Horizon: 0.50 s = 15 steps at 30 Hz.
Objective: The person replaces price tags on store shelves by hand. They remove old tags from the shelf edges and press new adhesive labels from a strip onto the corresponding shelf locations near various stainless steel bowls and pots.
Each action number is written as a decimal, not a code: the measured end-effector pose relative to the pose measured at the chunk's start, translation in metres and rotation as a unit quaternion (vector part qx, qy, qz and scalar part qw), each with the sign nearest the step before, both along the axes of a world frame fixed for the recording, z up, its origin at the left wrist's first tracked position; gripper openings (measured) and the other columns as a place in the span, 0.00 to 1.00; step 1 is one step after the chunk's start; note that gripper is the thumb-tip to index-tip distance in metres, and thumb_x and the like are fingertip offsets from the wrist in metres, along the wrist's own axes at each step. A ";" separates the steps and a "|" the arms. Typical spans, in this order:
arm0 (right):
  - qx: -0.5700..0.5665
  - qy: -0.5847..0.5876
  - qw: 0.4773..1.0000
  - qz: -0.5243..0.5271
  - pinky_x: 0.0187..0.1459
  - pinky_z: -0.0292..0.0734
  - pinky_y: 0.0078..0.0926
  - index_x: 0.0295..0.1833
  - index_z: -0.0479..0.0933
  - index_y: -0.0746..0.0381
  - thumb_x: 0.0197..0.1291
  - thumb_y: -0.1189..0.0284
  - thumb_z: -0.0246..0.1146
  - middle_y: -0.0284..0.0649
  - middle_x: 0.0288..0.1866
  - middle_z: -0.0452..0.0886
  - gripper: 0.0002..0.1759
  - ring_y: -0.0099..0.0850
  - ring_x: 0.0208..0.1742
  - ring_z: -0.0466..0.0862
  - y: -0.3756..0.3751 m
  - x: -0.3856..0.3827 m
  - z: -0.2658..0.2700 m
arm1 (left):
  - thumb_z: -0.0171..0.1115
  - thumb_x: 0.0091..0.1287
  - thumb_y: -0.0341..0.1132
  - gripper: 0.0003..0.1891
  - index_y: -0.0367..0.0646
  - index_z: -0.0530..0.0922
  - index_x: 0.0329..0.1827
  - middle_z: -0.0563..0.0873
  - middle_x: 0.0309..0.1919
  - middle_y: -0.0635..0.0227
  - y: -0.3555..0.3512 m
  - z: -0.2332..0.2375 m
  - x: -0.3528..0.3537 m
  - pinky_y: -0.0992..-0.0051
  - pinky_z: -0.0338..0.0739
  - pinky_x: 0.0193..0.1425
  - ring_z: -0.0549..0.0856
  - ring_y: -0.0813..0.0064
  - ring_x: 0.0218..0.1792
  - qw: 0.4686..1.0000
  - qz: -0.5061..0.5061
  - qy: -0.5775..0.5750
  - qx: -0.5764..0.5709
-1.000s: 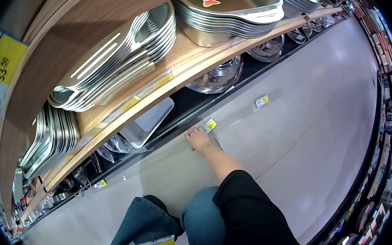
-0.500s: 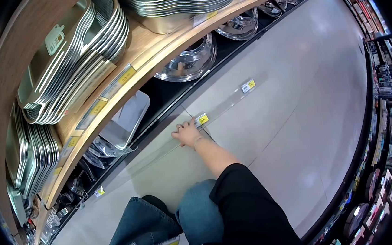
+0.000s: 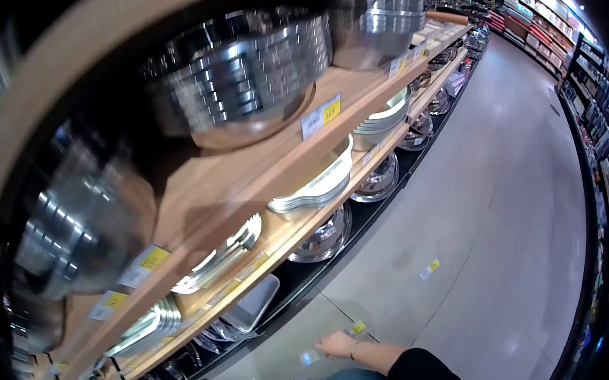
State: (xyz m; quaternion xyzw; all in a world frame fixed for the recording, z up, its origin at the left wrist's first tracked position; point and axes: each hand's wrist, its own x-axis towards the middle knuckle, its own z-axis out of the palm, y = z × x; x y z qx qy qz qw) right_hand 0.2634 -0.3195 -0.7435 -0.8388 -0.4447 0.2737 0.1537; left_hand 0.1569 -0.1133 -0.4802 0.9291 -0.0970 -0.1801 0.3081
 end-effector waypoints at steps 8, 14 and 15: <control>-0.042 0.089 0.993 -0.062 0.27 0.73 0.35 0.39 0.67 0.52 0.49 0.64 0.50 0.40 0.30 0.76 0.10 0.38 0.30 0.78 -0.030 -0.104 0.094 | 0.54 0.53 0.44 0.14 0.41 0.76 0.25 0.77 0.18 0.54 -0.080 -0.070 -0.067 0.63 0.72 0.25 0.78 0.57 0.22 0.994 -0.009 0.099 0.052; -0.067 0.080 0.993 -0.052 0.22 0.71 0.35 0.39 0.66 0.51 0.49 0.68 0.50 0.36 0.33 0.74 0.09 0.37 0.29 0.78 -0.113 -0.136 0.252 | 0.54 0.55 0.46 0.14 0.44 0.77 0.25 0.77 0.16 0.56 -0.125 0.098 -0.135 0.62 0.70 0.20 0.77 0.57 0.17 0.995 0.039 0.085 -0.021; -0.067 0.056 0.995 -0.049 0.22 0.71 0.35 0.38 0.66 0.51 0.49 0.69 0.51 0.36 0.33 0.74 0.09 0.37 0.29 0.78 -0.124 -0.133 0.284 | 0.55 0.54 0.44 0.12 0.45 0.77 0.26 0.76 0.15 0.55 -0.125 0.133 -0.132 0.62 0.69 0.20 0.76 0.57 0.17 0.995 0.000 0.093 -0.022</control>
